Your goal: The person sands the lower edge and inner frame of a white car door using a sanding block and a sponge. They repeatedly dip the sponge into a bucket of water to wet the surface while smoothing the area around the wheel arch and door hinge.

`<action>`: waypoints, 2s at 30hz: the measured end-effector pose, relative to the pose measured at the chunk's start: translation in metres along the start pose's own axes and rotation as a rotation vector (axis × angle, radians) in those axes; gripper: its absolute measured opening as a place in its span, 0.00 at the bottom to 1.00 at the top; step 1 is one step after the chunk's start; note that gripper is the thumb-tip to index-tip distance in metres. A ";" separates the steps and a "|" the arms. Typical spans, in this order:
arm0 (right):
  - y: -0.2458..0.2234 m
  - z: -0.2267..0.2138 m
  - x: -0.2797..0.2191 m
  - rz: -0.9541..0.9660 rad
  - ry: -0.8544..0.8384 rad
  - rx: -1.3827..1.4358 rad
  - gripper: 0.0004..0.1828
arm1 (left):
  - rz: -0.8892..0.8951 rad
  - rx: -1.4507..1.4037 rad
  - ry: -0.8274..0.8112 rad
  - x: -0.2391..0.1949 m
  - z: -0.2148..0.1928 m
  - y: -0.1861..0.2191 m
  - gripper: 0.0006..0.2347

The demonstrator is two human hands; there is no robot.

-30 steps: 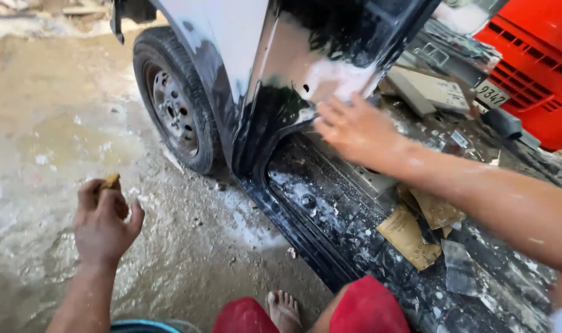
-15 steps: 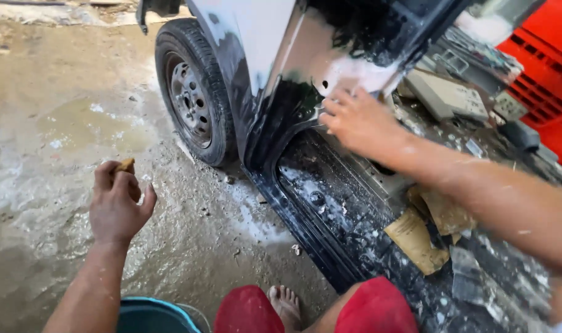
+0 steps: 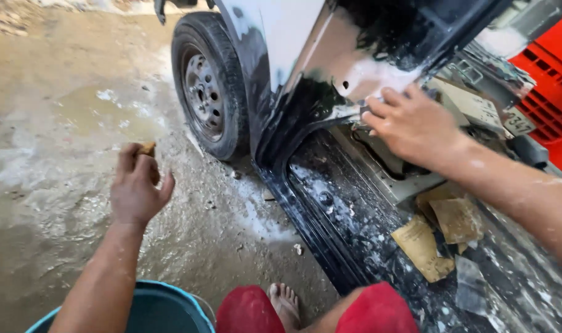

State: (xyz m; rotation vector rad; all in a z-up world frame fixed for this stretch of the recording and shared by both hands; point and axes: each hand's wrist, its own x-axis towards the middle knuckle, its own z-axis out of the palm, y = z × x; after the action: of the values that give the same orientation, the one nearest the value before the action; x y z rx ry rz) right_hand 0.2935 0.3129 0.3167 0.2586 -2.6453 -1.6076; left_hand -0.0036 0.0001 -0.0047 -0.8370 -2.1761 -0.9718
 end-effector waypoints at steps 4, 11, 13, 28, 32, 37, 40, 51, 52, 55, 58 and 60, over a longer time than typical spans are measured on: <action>-0.024 0.023 0.030 0.009 0.075 0.091 0.16 | 0.016 -0.044 -0.049 -0.002 -0.012 -0.001 0.12; -0.011 0.010 0.007 0.019 -0.035 0.065 0.14 | 0.035 -0.084 -0.012 0.000 -0.004 -0.004 0.12; -0.021 0.023 0.017 0.028 -0.007 0.076 0.14 | 0.010 -0.097 -0.023 0.000 -0.009 -0.002 0.12; -0.129 -0.001 0.020 0.254 0.112 0.483 0.13 | 0.088 -0.079 -0.168 -0.006 0.006 -0.025 0.13; -0.177 -0.016 -0.044 0.544 0.246 0.843 0.15 | 0.181 -0.004 -0.197 -0.013 0.012 -0.017 0.07; -0.200 -0.021 -0.075 1.014 0.312 1.302 0.16 | 0.340 -0.327 -0.213 -0.010 0.010 0.101 0.07; -0.202 -0.027 -0.068 1.167 0.519 1.429 0.18 | 0.031 -0.726 -0.760 -0.013 -0.014 0.214 0.13; -0.191 -0.022 -0.103 0.933 0.383 1.781 0.35 | -0.432 -1.152 -1.086 -0.020 -0.026 0.338 0.22; -0.190 -0.021 -0.104 0.925 0.391 1.780 0.35 | -0.429 -1.149 -1.077 -0.023 -0.023 0.338 0.22; -0.190 -0.018 -0.109 1.017 0.239 1.735 0.40 | -0.360 -1.064 -1.102 -0.026 -0.021 0.345 0.24; -0.193 -0.014 -0.116 1.076 0.093 1.632 0.40 | -0.408 -1.138 -1.190 -0.026 -0.026 0.364 0.18; -0.198 -0.010 -0.120 1.172 -0.049 1.573 0.46 | -0.302 -1.144 -1.190 -0.038 -0.013 0.365 0.12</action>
State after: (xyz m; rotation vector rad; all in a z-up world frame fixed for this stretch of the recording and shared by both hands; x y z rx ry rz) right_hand 0.4371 0.2344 0.1530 -1.0523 -2.4124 0.8038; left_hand 0.2932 0.1729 0.1245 -2.0230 -2.5483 -2.4158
